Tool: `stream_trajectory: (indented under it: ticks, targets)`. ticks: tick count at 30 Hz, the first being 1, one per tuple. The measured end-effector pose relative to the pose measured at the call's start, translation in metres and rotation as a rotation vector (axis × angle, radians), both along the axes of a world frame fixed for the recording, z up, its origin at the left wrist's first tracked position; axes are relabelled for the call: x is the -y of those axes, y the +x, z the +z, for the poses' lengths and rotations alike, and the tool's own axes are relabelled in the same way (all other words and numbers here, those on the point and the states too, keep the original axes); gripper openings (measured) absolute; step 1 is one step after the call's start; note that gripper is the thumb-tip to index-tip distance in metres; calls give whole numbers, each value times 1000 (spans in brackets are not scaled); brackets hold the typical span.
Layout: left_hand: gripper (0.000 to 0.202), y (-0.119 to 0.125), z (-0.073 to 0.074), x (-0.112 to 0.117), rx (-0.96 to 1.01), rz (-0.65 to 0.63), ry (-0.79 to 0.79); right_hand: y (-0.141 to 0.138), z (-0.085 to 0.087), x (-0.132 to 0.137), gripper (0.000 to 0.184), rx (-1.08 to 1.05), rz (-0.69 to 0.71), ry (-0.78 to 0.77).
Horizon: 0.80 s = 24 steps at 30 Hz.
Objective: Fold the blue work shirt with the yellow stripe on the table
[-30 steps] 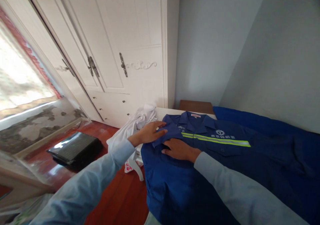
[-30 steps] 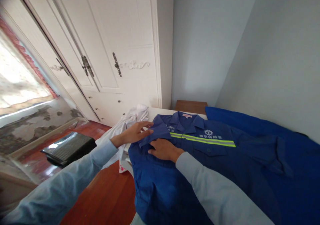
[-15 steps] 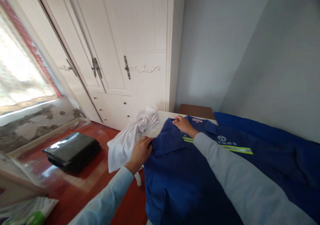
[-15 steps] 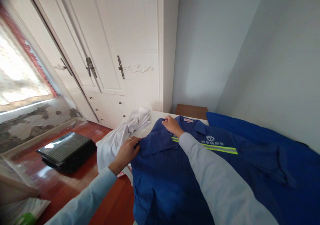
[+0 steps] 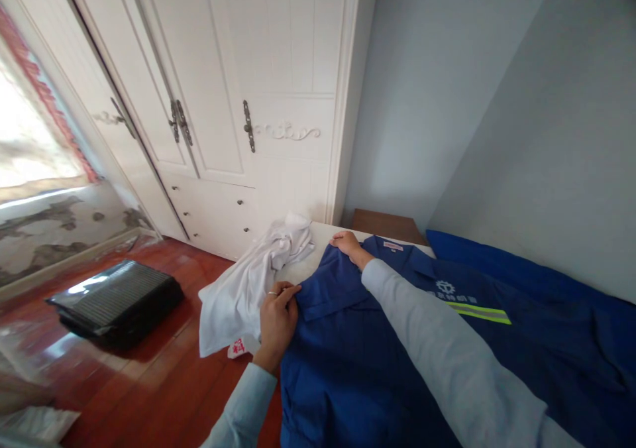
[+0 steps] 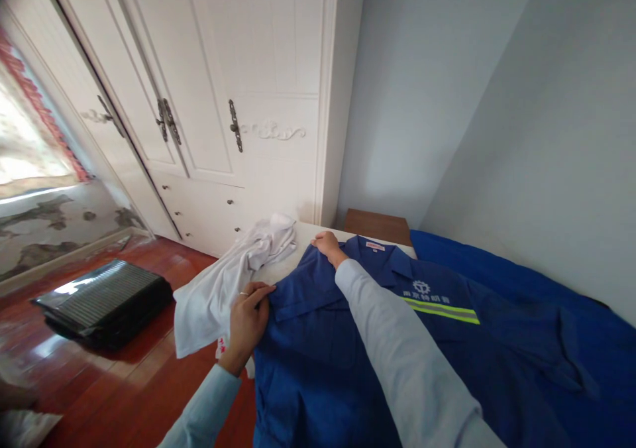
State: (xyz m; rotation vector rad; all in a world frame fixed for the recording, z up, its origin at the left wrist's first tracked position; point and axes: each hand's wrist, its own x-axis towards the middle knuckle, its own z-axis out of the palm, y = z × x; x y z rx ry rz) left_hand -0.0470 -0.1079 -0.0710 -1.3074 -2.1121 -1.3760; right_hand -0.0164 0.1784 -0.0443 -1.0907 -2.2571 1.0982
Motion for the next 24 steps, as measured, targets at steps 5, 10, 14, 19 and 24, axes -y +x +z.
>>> stream_trajectory:
  ticks: [5, 10, 14, 19, 24]
  targets:
    - [30, 1, -5, 5, -43, -2, 54, 0, -6, -1, 24, -75, -10, -50]
    - [30, 4, -7, 11, -84, -10, 22, 4, -3, -2, 23, -110, -17, -138]
    - [23, 8, -1, 13, -47, -10, -42, 12, 3, 0, 20, -145, 1, -209]
    - [27, 10, 16, 7, 81, 56, -162, 19, 10, 7, 17, -184, 1, -295]
    - [26, 5, 36, -8, 196, 152, -409, 23, 23, 12, 30, -101, 140, -474]
